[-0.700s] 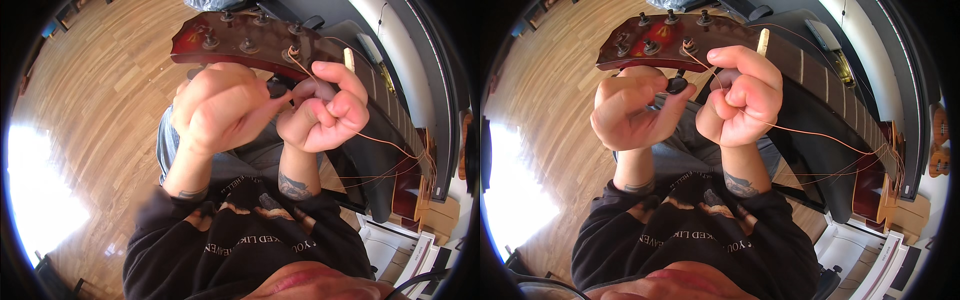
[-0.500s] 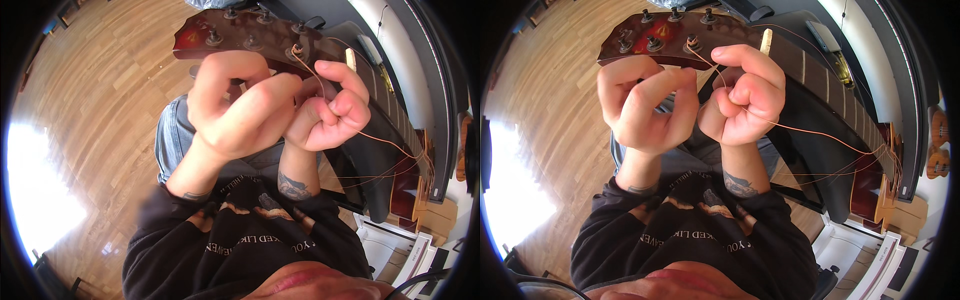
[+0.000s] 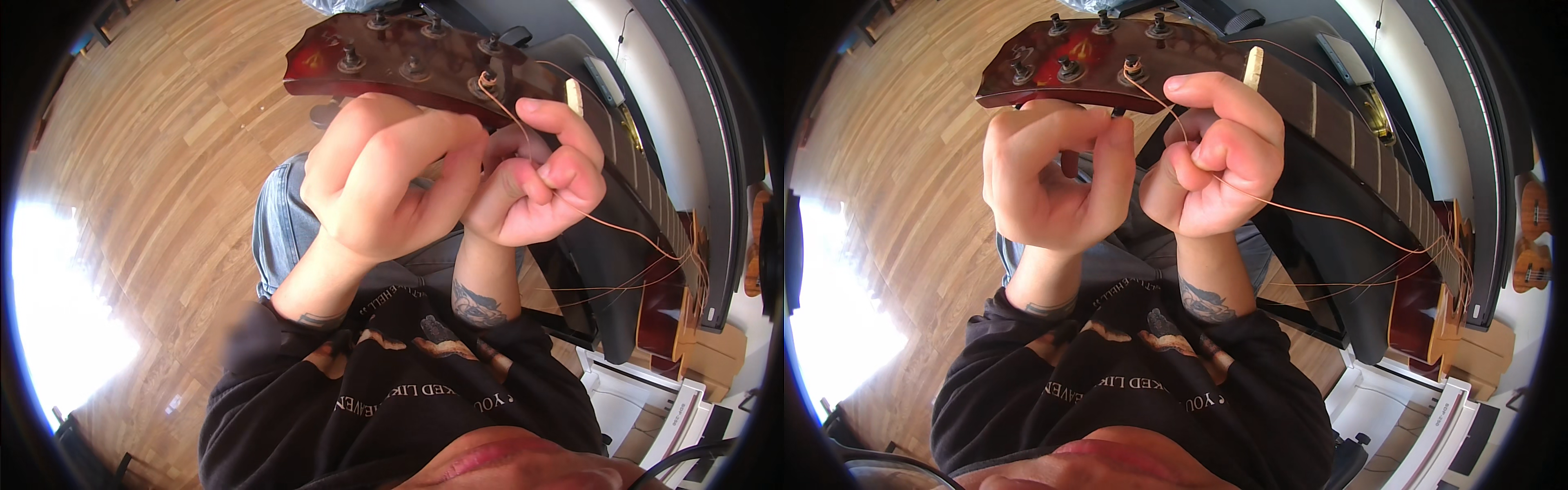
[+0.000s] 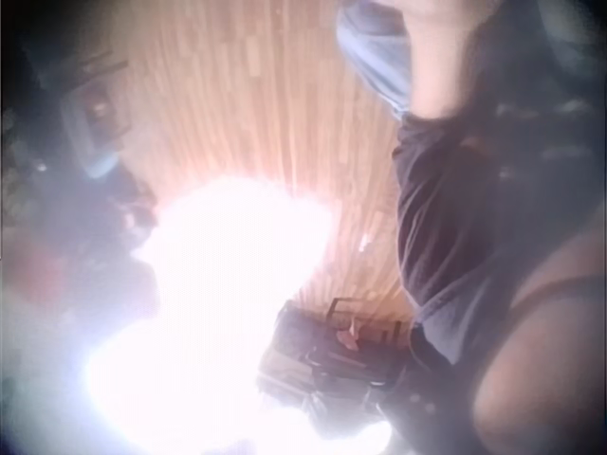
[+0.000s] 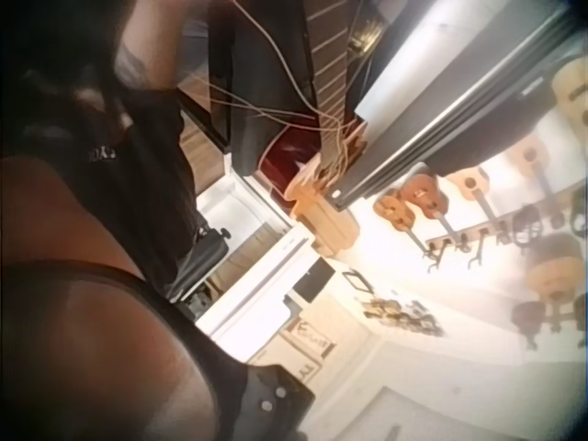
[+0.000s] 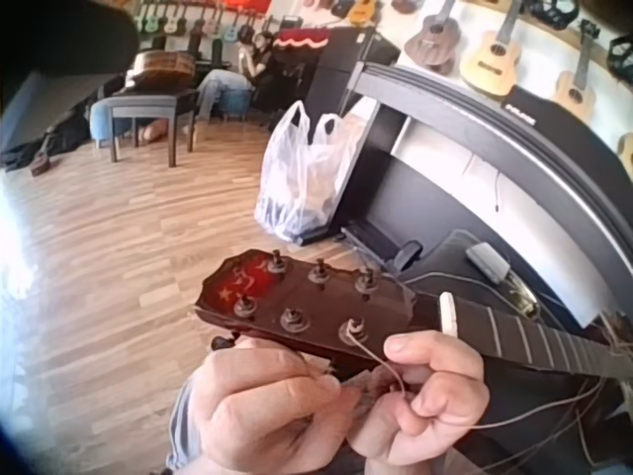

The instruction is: The person replaces a guitar string by winding it onto the tuning peg at the headstock, then threading it through the bridge and securing it with a string winder. The person handles the guitar and string winder throughout the process.

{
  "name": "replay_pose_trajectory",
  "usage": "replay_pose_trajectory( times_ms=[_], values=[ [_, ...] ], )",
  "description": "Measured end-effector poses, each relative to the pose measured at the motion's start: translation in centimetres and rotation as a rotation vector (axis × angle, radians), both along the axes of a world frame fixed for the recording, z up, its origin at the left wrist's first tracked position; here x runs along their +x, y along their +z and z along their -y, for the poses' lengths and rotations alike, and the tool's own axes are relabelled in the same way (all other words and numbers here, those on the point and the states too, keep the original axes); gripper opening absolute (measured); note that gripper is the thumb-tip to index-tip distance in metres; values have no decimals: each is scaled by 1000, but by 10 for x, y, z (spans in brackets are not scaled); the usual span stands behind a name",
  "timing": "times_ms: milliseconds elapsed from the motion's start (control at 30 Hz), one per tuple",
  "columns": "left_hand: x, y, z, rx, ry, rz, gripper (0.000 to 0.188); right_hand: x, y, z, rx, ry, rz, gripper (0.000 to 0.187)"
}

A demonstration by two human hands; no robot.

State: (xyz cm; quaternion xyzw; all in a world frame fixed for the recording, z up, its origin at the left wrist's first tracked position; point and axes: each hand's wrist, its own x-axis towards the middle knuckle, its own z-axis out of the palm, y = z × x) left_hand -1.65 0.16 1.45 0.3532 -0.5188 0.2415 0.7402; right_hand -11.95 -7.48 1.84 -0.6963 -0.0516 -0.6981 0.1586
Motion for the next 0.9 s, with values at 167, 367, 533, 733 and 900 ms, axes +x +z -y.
replay_pose_trajectory(
  times_ms=[167,367,533,733,900],
  values=[
    [32,-3,3,-71,-191,277,40,-1,0,1,1,-9,3,22],
    [27,-10,4,-58,-97,163,39,-4,1,-4,29,-27,-37,20],
    [5,-6,1,-12,12,56,45,-3,1,-1,10,3,-19,18],
    [17,-8,9,-90,-66,224,47,-4,2,-1,-5,-28,-34,17],
    [13,-19,17,-190,-102,77,42,-5,1,-4,11,-46,-47,18]
  ],
)
